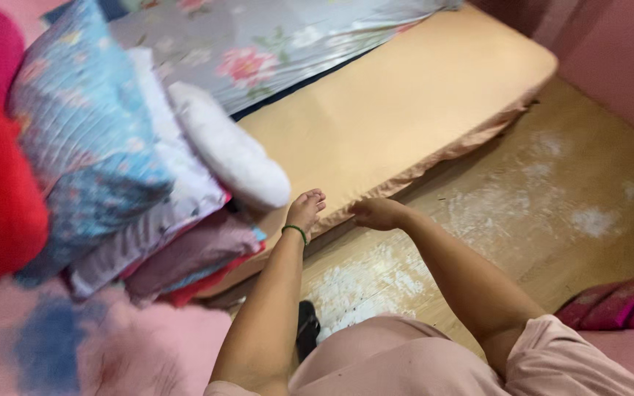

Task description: The person organizes items on a pink desk, moves a small chair, and arranges bottles and a hairdryer on a shelf. They then gather a pile of clothes from the floor and smooth a beige mattress cover on a bed.

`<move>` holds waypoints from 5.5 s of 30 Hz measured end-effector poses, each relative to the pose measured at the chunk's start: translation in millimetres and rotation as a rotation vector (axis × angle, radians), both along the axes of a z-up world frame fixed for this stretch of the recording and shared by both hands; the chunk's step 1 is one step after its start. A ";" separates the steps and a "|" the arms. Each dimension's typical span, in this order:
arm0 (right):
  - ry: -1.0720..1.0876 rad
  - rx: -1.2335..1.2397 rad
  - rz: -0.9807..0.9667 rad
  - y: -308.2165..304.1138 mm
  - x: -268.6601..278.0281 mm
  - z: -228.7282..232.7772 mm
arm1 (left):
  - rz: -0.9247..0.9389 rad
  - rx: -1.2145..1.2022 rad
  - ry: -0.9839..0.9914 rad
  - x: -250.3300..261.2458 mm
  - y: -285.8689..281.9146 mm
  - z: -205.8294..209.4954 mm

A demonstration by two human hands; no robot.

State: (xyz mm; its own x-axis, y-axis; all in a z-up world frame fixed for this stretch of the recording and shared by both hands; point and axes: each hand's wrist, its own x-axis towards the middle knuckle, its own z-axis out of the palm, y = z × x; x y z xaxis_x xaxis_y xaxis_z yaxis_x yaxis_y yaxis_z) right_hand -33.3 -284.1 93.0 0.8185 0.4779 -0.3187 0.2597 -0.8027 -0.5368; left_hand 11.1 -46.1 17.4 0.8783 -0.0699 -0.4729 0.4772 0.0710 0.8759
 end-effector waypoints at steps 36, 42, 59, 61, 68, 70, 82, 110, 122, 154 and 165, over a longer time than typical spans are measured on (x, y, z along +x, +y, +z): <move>-0.104 0.126 -0.763 -247.1 16.7 -112.3 | -0.207 0.406 -0.159 113.6 -168.2 24.5; -0.304 0.165 -0.487 -191.4 65.4 -85.5 | 0.017 0.388 -0.210 112.5 -118.2 7.6; -0.051 0.096 -0.784 -192.7 65.6 -111.3 | -0.239 0.508 -0.333 158.0 -193.2 -128.0; -0.025 0.043 -0.850 -190.5 50.5 -103.7 | -0.294 0.508 -0.281 149.9 -205.5 -136.6; -0.024 -0.106 -1.009 -193.6 78.9 -39.1 | -0.314 0.691 -0.545 207.3 -276.6 -94.1; -0.059 -0.153 -0.968 -192.2 84.3 -28.9 | -0.401 0.769 -0.524 221.9 -285.6 -88.1; 0.243 -0.208 -0.850 -214.4 177.0 -163.5 | -0.834 1.166 -0.047 287.2 -209.9 -280.7; 0.331 -0.506 -0.232 -196.5 327.1 -318.6 | -1.158 1.445 0.138 269.9 -221.1 -321.7; 0.266 -0.552 0.237 -252.1 330.0 -320.3 | -0.474 1.214 0.423 264.4 -349.7 -273.4; -0.271 -0.335 -0.407 -451.7 402.7 -350.1 | 0.363 1.556 0.066 249.4 -232.7 -264.5; -0.328 -0.186 -0.594 -503.0 462.7 -372.2 | -0.990 0.584 -0.912 203.5 -520.3 -293.8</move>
